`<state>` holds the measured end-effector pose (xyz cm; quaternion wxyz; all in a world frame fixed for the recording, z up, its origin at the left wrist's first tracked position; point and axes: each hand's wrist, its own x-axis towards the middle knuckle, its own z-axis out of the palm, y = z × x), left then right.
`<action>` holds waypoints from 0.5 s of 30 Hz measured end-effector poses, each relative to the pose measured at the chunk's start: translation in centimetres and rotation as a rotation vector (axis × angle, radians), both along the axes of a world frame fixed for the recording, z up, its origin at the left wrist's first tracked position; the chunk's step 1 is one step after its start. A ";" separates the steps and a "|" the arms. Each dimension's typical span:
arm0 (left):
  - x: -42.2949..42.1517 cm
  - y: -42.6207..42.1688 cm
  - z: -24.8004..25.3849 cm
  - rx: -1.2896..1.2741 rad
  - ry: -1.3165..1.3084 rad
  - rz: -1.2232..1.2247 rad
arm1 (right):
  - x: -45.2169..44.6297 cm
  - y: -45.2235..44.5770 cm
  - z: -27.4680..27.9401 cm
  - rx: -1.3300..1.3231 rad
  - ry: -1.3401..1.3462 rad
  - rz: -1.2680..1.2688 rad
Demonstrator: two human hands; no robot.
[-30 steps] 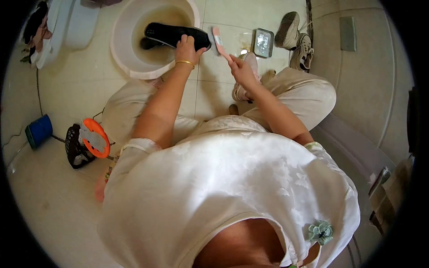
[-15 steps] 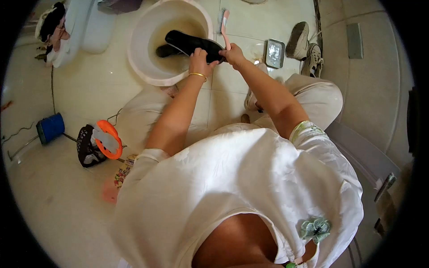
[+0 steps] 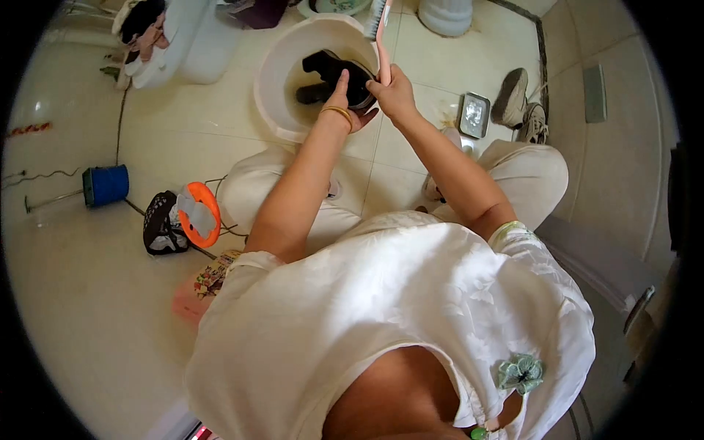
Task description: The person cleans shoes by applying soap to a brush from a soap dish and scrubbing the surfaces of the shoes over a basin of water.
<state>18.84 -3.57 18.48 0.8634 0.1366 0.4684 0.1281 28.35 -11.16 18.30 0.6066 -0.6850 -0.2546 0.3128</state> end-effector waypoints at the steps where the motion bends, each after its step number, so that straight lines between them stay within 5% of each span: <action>1: 0.0 0.1 1.2 -0.017 0.008 0.068 | -0.3 0.3 1.1 0.058 -0.028 0.011; 8: -0.5 4.2 9.1 0.228 -0.332 0.223 | -0.1 4.1 7.7 0.328 0.114 0.049; 15: 0.2 5.5 12.9 0.331 -0.318 0.249 | 1.1 7.8 10.5 0.332 -0.150 0.103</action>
